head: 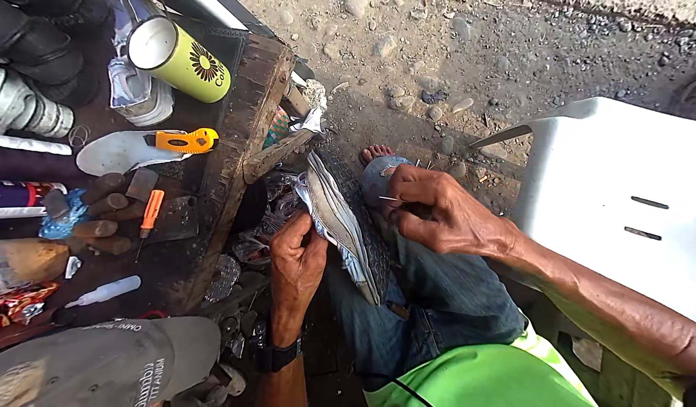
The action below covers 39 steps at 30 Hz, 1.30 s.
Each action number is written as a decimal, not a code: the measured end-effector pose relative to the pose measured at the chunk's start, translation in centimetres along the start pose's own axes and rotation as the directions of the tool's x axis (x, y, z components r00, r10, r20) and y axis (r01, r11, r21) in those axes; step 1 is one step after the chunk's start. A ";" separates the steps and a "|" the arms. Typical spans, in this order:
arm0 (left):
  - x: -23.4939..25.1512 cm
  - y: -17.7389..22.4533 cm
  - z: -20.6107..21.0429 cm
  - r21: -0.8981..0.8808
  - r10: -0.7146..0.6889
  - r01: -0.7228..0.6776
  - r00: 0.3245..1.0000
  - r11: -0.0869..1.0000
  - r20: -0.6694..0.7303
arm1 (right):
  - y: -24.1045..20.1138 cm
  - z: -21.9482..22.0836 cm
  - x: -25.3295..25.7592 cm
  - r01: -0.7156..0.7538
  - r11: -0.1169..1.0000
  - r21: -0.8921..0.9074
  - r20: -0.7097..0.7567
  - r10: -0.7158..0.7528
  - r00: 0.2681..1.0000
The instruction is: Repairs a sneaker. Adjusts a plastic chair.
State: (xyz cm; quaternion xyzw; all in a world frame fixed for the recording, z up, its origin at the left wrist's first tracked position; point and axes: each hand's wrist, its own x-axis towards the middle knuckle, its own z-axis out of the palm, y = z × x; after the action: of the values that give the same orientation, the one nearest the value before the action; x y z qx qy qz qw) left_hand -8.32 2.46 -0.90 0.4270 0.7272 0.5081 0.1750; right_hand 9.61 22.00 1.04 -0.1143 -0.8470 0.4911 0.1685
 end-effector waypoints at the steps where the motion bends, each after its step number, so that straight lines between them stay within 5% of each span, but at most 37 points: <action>1: 0.0 0.0 0.0 0.000 -0.001 0.001 1.000 1.000 -0.001 | -0.2 -0.4 -0.3 -0.036 0.998 0.051 0.005 0.036 0.999; 8: 0.0 0.0 0.2 0.011 -0.004 0.004 1.000 1.000 -0.004 | -0.5 2.0 1.5 0.082 0.892 -0.444 0.000 -0.091 0.996; 12: -0.2 0.0 0.1 0.002 -0.013 0.013 1.000 1.000 -0.006 | -0.6 2.0 2.2 0.094 0.891 -0.444 0.031 -0.089 0.995; 15: -0.2 0.1 -0.1 0.014 -0.017 0.016 1.000 1.000 0.015 | -0.8 -0.3 1.8 0.012 0.986 -0.165 0.112 0.007 0.994; 17: -0.3 0.1 -0.2 0.001 -0.013 0.013 0.999 1.000 0.032 | -0.5 -2.1 0.9 -0.065 0.963 0.261 0.209 0.009 0.978; 21: -0.2 0.0 -0.2 0.011 0.012 -0.013 0.998 1.000 0.057 | 1.2 -2.2 -0.6 -0.162 0.625 0.764 0.214 -0.009 0.977; 26: -0.3 0.0 -0.1 0.032 0.029 -0.030 0.998 0.999 0.049 | 1.5 0.3 0.3 -0.196 0.334 0.922 0.201 0.020 0.979; 31: -0.1 -0.3 0.4 0.074 0.098 -0.098 0.995 0.993 0.004 | -1.8 -2.9 -0.5 -0.307 0.696 0.649 0.177 0.254 0.951; 39: -0.6 -0.6 0.7 -0.008 0.079 -0.080 0.992 0.997 -0.099 | -0.4 -2.4 0.6 -0.235 0.958 0.162 0.065 0.228 0.972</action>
State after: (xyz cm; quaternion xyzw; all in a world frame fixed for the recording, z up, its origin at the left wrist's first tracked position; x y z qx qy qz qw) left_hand -7.79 2.35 -1.80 0.4292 0.7143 0.5394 0.1211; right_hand 9.97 23.95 2.59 -0.1867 -0.7867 0.5800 0.0996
